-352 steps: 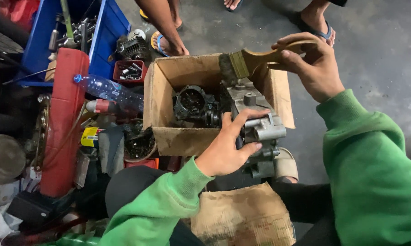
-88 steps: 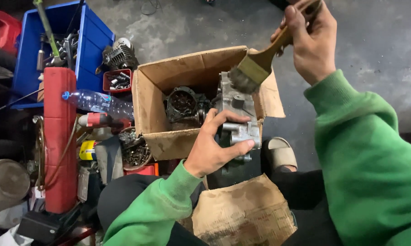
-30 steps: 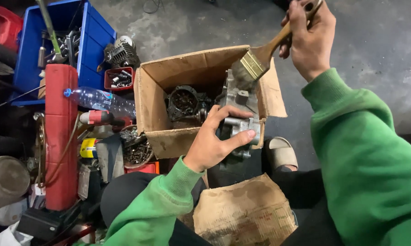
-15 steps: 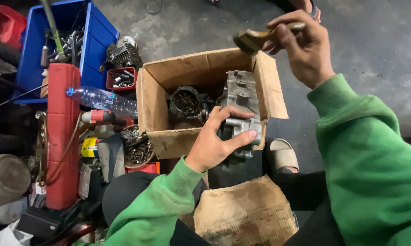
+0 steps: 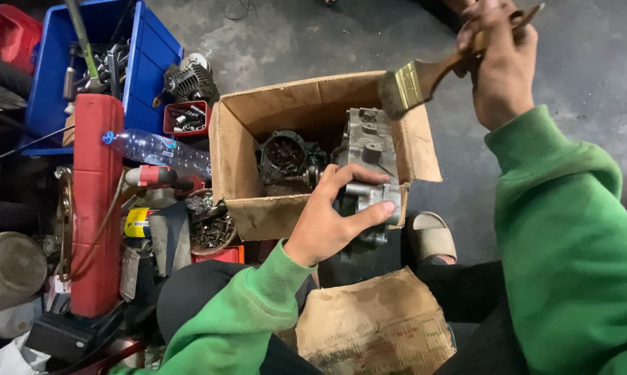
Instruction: Cleaning a motorcycle engine casing using a brush inside a cardboard box in a workshop environment.
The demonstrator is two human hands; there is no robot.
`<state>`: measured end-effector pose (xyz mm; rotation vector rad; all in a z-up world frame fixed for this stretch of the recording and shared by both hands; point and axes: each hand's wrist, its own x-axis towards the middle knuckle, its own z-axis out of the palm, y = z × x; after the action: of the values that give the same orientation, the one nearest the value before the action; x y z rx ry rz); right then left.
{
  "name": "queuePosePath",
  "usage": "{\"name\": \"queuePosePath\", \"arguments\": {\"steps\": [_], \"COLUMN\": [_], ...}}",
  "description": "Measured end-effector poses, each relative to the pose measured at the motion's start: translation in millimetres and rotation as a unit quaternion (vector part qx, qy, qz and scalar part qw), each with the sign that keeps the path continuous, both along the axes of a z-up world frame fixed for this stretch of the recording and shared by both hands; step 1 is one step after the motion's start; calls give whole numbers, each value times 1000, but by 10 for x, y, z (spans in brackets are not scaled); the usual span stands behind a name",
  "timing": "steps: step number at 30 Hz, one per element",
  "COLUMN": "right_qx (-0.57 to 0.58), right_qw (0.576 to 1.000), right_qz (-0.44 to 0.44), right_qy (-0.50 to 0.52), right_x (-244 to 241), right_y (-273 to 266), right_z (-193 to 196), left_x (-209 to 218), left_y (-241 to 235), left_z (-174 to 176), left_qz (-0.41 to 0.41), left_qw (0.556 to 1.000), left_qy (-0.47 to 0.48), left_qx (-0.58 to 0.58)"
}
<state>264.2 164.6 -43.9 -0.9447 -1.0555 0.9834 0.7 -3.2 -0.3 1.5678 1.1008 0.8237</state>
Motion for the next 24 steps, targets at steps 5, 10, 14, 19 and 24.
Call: {"name": "queuePosePath", "arguments": {"steps": [5, 10, 14, 19, 24], "right_qx": [-92, -40, 68, -25, -27], "right_qw": [994, 980, 981, 992, 966], "right_qz": [14, 99, 59, 84, 154], "right_qy": [59, -166, -173, -91, -208], "right_x": [-124, -133, -89, -100, -237], "right_y": [-147, -216, -197, -230, -270], "right_z": [266, 240, 172, 272, 323], "left_x": [19, 33, 23, 31, 18], "left_y": [-7, 11, 25, 13, 25], "left_z": [3, -17, -49, -41, -39], "left_qz": [4, 25, 28, 32, 38], "left_qw": [1000, 1000, 999, 999, 999], "left_qy": [4, -3, -4, -1, -2], "left_qx": [-4, -6, -13, -13, -25]}}
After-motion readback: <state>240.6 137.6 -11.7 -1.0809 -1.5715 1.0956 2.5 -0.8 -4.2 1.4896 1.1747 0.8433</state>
